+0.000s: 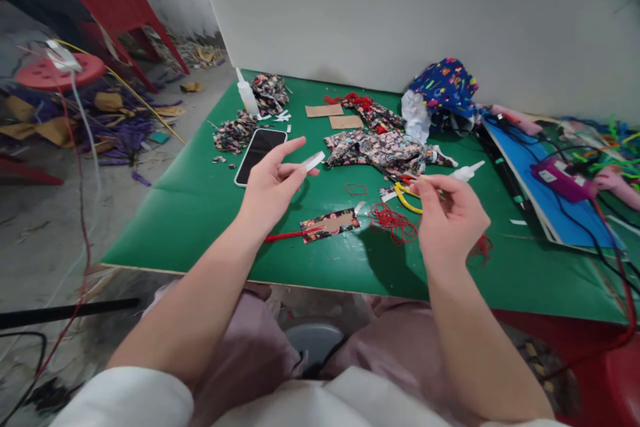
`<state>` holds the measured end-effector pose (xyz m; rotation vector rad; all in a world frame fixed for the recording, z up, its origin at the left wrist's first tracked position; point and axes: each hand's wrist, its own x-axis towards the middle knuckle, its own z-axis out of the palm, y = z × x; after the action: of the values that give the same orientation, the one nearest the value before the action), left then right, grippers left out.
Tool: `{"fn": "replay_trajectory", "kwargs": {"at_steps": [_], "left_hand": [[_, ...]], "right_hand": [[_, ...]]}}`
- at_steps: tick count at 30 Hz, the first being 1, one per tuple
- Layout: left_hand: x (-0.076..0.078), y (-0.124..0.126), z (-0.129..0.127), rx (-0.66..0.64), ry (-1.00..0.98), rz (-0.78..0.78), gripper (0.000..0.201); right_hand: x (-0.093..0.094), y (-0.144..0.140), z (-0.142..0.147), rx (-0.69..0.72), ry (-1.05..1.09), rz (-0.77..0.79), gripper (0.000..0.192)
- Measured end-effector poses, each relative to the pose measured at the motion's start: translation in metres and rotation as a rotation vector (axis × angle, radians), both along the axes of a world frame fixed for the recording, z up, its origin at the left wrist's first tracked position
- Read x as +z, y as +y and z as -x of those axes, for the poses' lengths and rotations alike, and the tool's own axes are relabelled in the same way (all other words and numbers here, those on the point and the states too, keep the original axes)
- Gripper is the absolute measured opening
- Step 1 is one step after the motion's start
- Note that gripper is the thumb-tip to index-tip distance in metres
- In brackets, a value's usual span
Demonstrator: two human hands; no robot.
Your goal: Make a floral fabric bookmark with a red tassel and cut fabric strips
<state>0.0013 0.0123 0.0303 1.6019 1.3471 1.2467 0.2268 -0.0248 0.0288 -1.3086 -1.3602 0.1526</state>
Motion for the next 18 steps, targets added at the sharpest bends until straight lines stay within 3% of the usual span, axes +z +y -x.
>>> {"fn": "replay_trajectory", "kwargs": {"at_steps": [5,7,13,18], "left_hand": [[-0.022,0.013,0.002,-0.106,0.764,-0.247,0.028],[-0.025,0.01,-0.002,-0.158,0.858,-0.283,0.026],[-0.015,-0.02,-0.015,-0.365,1.05,-0.286,0.044],[-0.019,-0.03,-0.015,-0.45,1.058,-0.244,0.039]], "right_hand": [[-0.023,0.015,-0.001,0.375,-0.155,0.317,0.033],[-0.034,0.018,0.005,0.443,-0.265,0.321,0.043],[-0.052,0.025,0.007,0.397,-0.281,0.402,0.041],[-0.035,0.032,-0.009,0.245,-0.193,0.345,0.039]]}}
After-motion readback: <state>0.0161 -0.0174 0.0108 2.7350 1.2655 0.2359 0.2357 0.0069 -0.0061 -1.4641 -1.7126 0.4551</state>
